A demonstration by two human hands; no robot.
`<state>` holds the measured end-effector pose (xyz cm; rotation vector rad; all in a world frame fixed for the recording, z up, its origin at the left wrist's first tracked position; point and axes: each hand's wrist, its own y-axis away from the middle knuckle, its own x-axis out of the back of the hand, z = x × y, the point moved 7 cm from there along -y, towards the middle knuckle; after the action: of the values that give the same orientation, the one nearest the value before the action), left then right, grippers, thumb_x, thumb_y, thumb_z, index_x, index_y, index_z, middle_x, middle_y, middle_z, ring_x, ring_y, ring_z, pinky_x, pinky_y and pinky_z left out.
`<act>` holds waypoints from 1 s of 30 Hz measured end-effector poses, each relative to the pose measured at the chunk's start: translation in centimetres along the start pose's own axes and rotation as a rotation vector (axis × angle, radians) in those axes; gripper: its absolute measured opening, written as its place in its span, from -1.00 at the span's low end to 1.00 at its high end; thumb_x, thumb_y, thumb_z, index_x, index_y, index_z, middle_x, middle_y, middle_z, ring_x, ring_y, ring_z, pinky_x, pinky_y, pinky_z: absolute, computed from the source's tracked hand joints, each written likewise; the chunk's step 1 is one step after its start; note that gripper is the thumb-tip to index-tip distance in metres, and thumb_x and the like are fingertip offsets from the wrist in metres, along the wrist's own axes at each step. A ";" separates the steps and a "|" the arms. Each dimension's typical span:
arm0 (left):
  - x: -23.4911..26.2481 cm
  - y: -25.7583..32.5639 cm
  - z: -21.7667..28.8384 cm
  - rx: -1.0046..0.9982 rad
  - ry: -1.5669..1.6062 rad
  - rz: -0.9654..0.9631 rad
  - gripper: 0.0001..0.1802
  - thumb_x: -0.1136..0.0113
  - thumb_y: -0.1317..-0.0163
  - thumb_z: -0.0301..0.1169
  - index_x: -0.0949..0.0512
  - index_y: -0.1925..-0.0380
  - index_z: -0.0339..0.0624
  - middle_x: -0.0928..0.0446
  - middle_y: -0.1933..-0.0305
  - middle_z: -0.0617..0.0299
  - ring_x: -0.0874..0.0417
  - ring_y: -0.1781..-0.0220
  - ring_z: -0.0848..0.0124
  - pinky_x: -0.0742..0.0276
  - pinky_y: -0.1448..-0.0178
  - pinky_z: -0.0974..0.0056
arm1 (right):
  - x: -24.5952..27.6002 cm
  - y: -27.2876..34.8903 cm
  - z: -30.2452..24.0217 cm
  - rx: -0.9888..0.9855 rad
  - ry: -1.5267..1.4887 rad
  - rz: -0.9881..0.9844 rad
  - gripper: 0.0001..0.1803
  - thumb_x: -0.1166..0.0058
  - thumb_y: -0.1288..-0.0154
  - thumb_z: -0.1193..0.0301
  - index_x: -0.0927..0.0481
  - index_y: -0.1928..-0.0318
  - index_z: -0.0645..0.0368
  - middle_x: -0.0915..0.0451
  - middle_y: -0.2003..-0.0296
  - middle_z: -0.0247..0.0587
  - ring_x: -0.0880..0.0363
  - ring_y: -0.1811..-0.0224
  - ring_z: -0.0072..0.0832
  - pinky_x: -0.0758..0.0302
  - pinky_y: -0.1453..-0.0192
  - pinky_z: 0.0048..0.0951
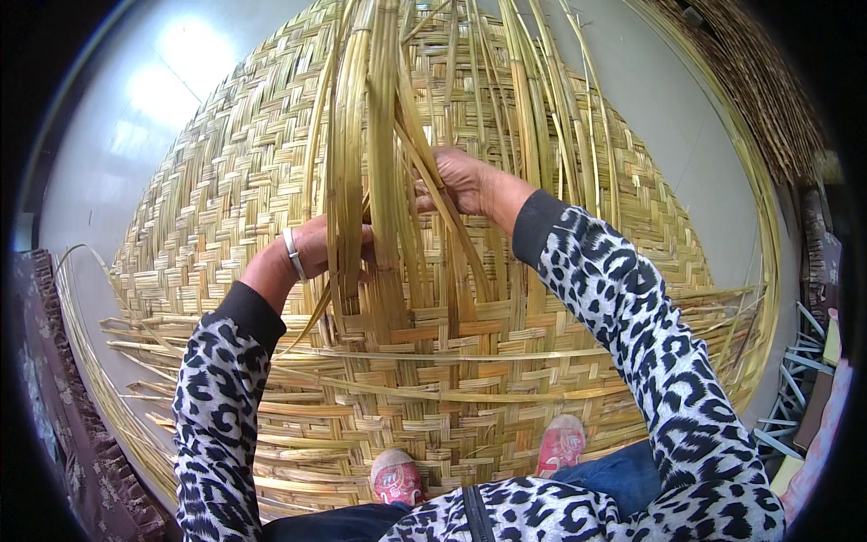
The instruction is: The person is weaving a large, round basket using thin strips of dried plant material. They are sitting on the floor and using both hands to interlace the strips in a tight pattern.
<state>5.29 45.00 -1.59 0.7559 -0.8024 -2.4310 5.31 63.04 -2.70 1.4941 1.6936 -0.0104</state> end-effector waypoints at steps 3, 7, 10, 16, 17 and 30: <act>-0.5 -0.2 0.6 -0.025 -0.189 -0.089 -0.65 -0.27 -0.27 -0.33 -0.57 0.06 -0.36 -0.66 0.22 0.12 -0.72 0.24 0.40 -0.71 0.23 0.27 | -0.3 -0.1 -1.6 0.083 0.102 -0.065 -0.87 -0.13 -0.31 0.50 -0.59 0.15 0.21 -0.61 0.43 -0.29 -0.63 0.48 -0.49 -0.67 0.35 -0.40; -0.6 -0.5 0.6 -0.023 -0.260 -0.113 -0.67 -0.27 -0.27 -0.35 -0.59 0.06 -0.37 -0.67 0.23 0.14 -0.73 0.26 0.38 -0.71 0.23 0.29 | 0.9 -0.6 -5.6 0.289 -0.013 0.065 -0.80 -0.18 -0.31 0.45 -0.55 0.11 0.26 -0.61 0.40 -0.25 -0.60 0.52 -0.49 -0.61 0.47 -0.40; -0.9 -0.1 1.4 -0.096 -0.352 -0.139 -0.66 -0.25 -0.28 -0.37 -0.57 0.05 -0.40 -0.66 0.18 0.09 -0.73 0.24 0.34 -0.71 0.16 0.27 | 3.6 -0.1 -7.6 0.421 0.047 0.360 -0.69 -0.20 -0.31 0.43 -0.44 0.05 0.31 -0.60 0.40 -0.20 -0.61 0.51 -0.45 -0.61 0.53 -0.36; 0.8 2.0 2.9 -0.072 -0.458 0.060 -0.63 -0.24 -0.29 -0.35 -0.56 0.04 -0.46 -0.68 0.25 0.05 -0.74 0.23 0.31 -0.69 0.13 0.28 | 11.5 4.5 -7.8 0.376 0.090 0.676 -0.81 -0.23 -0.27 0.33 -0.56 0.34 0.18 -0.58 0.49 -0.25 -0.61 0.50 -0.36 -0.62 0.45 -0.29; 0.9 2.4 3.5 -0.112 -0.604 0.067 -0.62 -0.25 -0.29 -0.33 -0.57 0.04 -0.46 -0.69 0.29 0.07 -0.73 0.28 0.34 -0.68 0.18 0.29 | 12.3 5.2 -7.8 0.381 0.092 0.685 -0.86 -0.21 -0.25 0.37 -0.58 0.34 0.16 -0.59 0.48 -0.25 -0.61 0.51 -0.36 -0.64 0.42 -0.27; 3.8 5.7 3.0 0.144 -0.882 0.295 -0.62 -0.09 -0.39 -0.17 -0.67 0.28 -0.30 -0.70 0.42 0.19 -0.73 0.42 0.46 -0.61 0.35 0.38 | 22.2 19.3 -16.6 0.634 -0.080 0.840 -0.80 -0.24 -0.20 0.42 -0.44 0.30 0.14 -0.50 0.44 -0.22 -0.59 0.39 -0.29 -0.70 0.28 -0.18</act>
<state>2.10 39.89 2.82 -0.4385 -1.2939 -2.3947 13.23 95.02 4.64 2.5433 0.9104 -0.1667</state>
